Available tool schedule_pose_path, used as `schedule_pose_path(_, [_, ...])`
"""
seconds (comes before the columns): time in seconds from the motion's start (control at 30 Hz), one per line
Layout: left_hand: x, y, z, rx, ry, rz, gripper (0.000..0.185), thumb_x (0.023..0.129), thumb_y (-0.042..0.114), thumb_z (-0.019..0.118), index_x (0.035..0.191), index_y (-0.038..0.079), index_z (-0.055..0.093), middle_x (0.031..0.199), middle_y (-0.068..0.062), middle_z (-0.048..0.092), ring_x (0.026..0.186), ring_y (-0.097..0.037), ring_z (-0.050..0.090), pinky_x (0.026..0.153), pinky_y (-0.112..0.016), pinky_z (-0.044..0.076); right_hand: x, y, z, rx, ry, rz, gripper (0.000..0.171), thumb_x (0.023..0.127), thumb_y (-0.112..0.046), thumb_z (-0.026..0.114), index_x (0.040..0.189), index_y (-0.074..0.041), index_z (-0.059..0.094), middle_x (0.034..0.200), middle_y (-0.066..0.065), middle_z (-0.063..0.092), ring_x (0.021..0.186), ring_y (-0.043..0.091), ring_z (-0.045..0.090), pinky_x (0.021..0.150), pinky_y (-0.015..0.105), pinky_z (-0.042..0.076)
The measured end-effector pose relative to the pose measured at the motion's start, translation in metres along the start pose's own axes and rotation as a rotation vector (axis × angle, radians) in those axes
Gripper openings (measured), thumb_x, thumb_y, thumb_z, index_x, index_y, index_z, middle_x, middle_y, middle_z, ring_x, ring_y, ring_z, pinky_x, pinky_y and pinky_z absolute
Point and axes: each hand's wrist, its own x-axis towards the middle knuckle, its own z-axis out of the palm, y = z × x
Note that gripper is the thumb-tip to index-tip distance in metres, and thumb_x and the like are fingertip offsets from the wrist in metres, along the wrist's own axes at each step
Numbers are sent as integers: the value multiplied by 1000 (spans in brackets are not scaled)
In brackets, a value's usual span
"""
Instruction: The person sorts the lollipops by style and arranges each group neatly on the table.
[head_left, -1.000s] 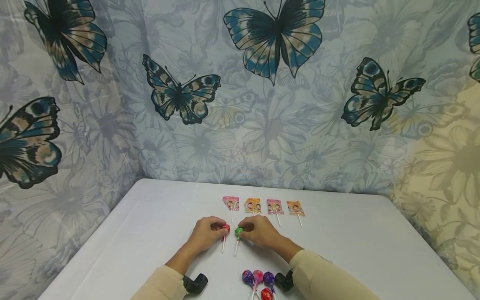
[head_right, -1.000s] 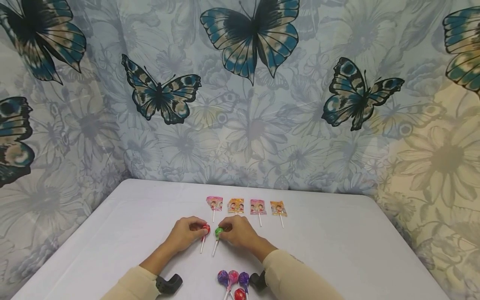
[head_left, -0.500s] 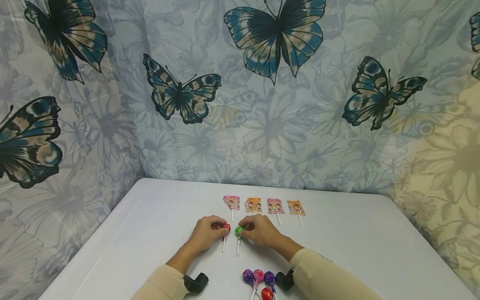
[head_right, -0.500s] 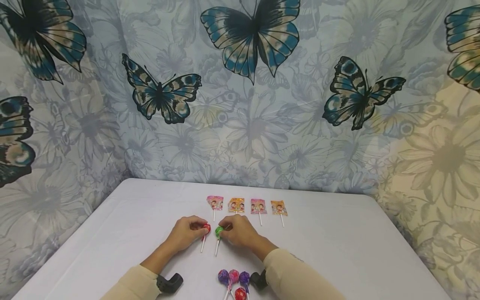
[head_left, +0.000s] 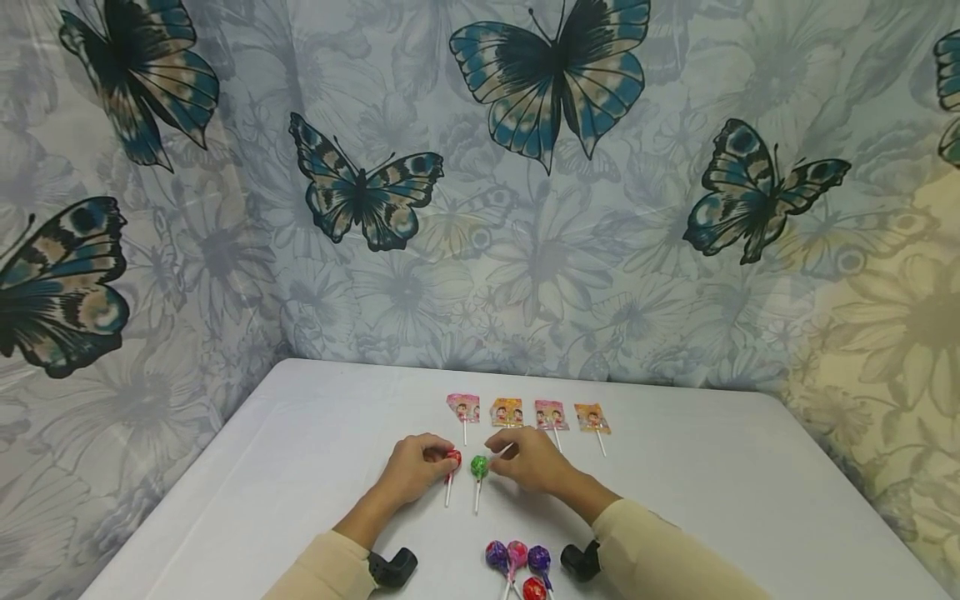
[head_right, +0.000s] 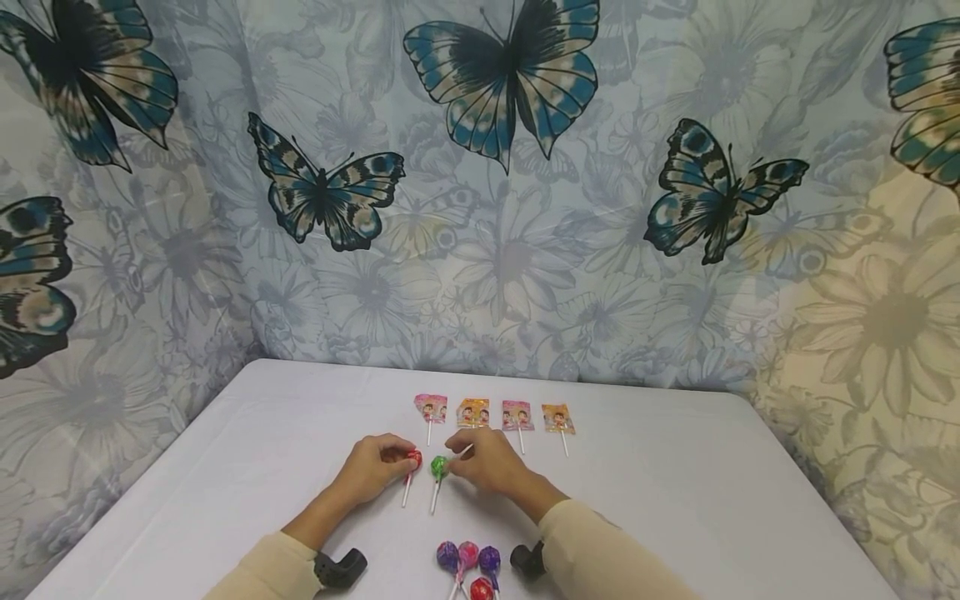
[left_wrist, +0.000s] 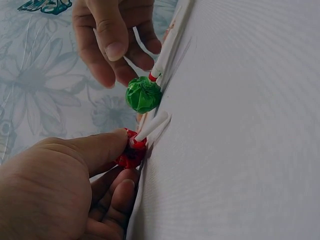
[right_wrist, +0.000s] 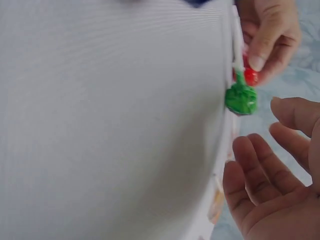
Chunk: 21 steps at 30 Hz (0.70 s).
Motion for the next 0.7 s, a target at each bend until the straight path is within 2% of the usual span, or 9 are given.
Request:
schedule_pose_path(0.27, [0,0,1,-7,2,-3,17,81,12,79,95,5,74,74,6,60,67,-10,53,59,-25,45,-10,-9,-16,1,44,-1,22,84,-13,74,105,-5,71,100,9,69,84,18,65,70,32,52])
schedule_pose_path(0.47, [0,-1,1,-8,3,4,17,81,12,79,95,5,74,74,7,60,67,-10,53,59,-25,45,-23,-19,-30,23,76,-22,19,85,-16,74,103,-13,72,98,2,68,81,13,65,69,29,52])
schedule_pose_path(0.7, [-1,-1,0,-13,-1,2,17,81,11,79,95,5,74,74,6,59,67,-10,53,59,-25,44,-41,-31,-43,76,103,-67,20,86,-18,74,105,-13,71,99,-1,68,83,12,65,72,30,53])
